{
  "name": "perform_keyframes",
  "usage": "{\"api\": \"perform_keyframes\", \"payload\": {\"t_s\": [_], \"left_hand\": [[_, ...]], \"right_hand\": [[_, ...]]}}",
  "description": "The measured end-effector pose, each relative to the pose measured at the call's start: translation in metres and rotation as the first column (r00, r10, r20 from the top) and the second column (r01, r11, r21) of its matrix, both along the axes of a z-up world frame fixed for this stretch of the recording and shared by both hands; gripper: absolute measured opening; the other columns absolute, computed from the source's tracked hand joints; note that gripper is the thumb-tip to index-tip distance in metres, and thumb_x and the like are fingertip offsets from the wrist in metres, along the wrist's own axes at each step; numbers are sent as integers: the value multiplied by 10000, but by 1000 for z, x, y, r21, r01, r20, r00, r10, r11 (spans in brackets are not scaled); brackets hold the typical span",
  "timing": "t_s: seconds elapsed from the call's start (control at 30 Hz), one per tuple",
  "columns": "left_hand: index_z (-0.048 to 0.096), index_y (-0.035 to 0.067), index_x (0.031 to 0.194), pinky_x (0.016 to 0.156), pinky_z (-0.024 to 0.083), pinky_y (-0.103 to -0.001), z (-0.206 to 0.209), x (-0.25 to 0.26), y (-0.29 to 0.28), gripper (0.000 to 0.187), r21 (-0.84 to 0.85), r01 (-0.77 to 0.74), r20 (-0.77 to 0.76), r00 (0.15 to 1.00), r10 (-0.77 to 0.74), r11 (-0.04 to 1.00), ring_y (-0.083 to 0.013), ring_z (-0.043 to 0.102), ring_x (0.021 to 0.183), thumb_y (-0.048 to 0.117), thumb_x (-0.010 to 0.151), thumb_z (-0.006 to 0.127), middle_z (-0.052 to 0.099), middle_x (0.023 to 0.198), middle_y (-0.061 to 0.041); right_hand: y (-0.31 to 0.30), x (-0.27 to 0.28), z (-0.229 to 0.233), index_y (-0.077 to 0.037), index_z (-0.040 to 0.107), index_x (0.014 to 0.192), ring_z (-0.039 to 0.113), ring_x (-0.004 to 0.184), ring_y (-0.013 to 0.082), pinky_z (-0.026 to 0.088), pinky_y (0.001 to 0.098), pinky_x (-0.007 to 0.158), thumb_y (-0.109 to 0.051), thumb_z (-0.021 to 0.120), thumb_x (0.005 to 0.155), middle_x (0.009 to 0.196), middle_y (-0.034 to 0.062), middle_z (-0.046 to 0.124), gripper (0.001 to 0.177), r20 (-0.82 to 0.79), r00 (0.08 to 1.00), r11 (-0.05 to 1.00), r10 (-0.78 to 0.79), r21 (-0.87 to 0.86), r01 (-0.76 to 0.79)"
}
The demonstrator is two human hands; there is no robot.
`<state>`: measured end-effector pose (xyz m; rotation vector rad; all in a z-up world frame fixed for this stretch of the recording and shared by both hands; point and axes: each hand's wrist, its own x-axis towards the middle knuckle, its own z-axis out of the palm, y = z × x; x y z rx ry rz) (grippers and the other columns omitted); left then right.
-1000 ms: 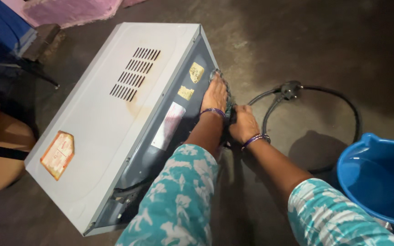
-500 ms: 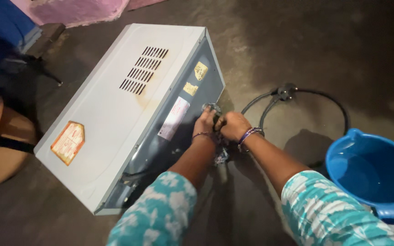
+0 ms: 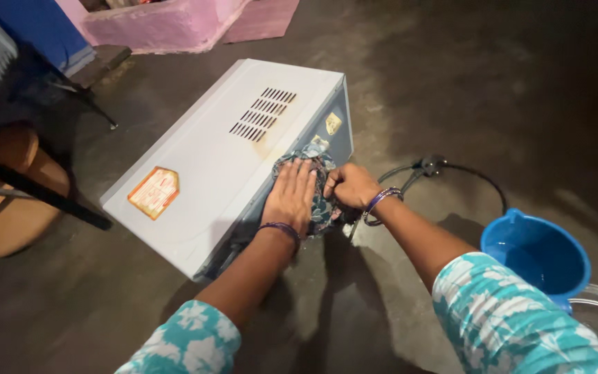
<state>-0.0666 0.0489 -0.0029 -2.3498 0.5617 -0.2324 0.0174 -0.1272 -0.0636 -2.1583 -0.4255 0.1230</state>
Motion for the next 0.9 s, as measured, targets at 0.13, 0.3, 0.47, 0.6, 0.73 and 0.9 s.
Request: {"api": "perform_keyframes", "payload": {"t_s": [0.13, 0.3, 0.47, 0.6, 0.73, 0.9], "left_hand": [[289, -21, 1552, 1220, 81, -517, 1, -20, 20, 595, -73, -37, -79, 996, 31, 997, -343, 199, 1520, 232, 1014, 319, 232, 1639, -201], [510, -5, 1428, 1146, 317, -520, 28, -58, 38, 482, -281, 33, -47, 998, -48, 959, -351, 492, 1372, 182, 988, 448, 538, 1451, -215], [696, 144, 1312, 999, 517, -481, 93, -99, 64, 431, -806, -120, -203, 976, -80, 579, -395, 680, 1131, 191, 897, 593, 723, 1187, -174], [594, 24, 1323, 1002, 511, -459, 88, -113, 71, 566, -971, 59, -5, 964, -266, 233, -434, 665, 1115, 277, 827, 698, 668, 1204, -249], [462, -23, 1340, 952, 491, -481, 54, -132, 62, 763, -995, 47, 19, 955, -295, 89, -458, 602, 1140, 303, 726, 777, 599, 1214, -267], [587, 52, 1242, 868, 501, -532, 38, -153, 77, 438, -798, 85, -127, 944, -305, 596, -397, 613, 1083, 198, 841, 685, 629, 1172, -166]], "right_hand": [[10, -13, 11, -94, 807, 834, 771, 790, 197, 604, 344, 771, -49, 574, 772, 833, 84, 812, 245, -44, 995, 995, 84, 54, -82], [23, -42, 42, -86, 811, 833, 745, 773, 165, 568, 309, 755, -20, 578, 733, 817, 76, 796, 262, 74, 988, 987, 137, -91, -131], [41, -55, 64, -25, 710, 840, 604, 665, 180, 507, 371, 600, 7, 544, 765, 741, 55, 685, 186, -170, 985, 989, 31, 147, -6], [55, -61, 64, -31, 685, 944, 598, 759, 131, 512, 315, 676, -58, 661, 820, 831, 23, 671, 129, -148, 987, 971, 58, 238, -21], [71, -77, 58, -44, 684, 1036, 625, 807, 135, 536, 303, 696, -32, 598, 800, 906, 27, 688, 252, -221, 970, 963, 102, 267, -41], [66, -103, 66, -30, 699, 1047, 641, 778, 192, 557, 384, 647, -19, 559, 700, 882, 58, 691, 375, -387, 904, 954, 181, -156, -257]]}}
